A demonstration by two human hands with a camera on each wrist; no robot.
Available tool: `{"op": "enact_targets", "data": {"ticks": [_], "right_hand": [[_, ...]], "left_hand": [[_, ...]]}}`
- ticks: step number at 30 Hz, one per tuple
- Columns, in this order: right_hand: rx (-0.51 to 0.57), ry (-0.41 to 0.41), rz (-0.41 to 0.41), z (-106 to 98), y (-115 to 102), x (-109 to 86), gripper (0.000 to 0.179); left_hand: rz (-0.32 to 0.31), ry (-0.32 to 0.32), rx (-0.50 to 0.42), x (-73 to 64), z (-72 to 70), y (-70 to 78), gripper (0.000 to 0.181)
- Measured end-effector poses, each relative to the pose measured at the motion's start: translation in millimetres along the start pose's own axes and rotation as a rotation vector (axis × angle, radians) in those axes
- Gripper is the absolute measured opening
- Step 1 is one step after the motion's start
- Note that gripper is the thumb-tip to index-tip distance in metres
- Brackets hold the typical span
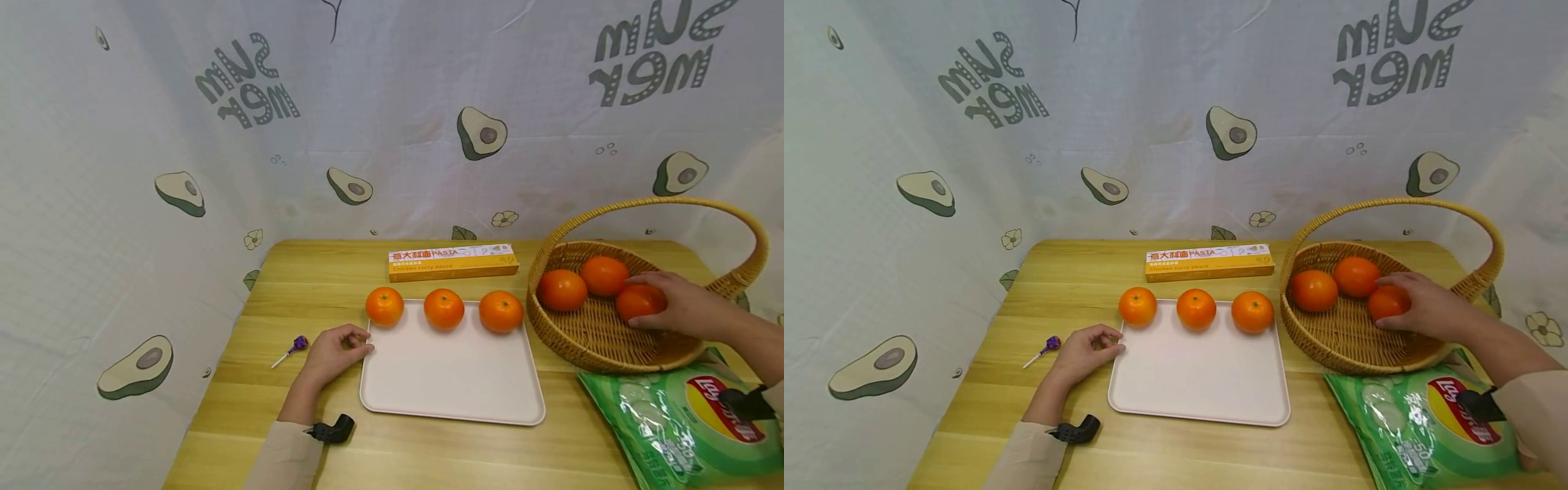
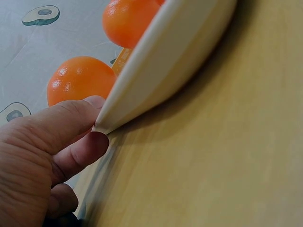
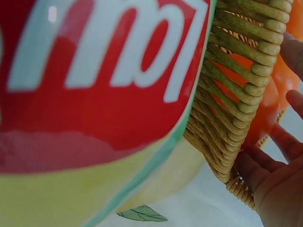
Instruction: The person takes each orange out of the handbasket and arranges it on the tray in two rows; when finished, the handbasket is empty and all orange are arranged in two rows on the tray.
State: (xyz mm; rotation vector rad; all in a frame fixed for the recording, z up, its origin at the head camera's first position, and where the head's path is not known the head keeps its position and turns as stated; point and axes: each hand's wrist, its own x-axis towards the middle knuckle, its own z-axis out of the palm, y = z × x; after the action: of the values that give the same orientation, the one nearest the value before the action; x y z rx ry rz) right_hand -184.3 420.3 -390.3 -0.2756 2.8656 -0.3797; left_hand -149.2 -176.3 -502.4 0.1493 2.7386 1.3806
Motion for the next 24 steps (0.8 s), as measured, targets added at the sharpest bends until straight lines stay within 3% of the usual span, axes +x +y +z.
{"op": "enact_targets", "data": {"ticks": [9, 16, 24], "right_hand": [[-0.020, 0.008, -0.007, 2.4, 2.4, 0.4, 0.086], [-0.058, 0.032, -0.083, 7.8, 7.0, 2.0, 0.066], [-0.083, 0.016, -0.050, 9.3, 12.0, 6.8, 0.056]], "left_hand": [[0.008, -0.003, 0.003, 1.0, 0.2, 0.3, 0.015], [0.012, -0.001, 0.012, 0.8, 0.7, -0.3, 0.015], [0.008, -0.001, 0.006, 0.2, 0.5, 0.6, 0.014]]}}
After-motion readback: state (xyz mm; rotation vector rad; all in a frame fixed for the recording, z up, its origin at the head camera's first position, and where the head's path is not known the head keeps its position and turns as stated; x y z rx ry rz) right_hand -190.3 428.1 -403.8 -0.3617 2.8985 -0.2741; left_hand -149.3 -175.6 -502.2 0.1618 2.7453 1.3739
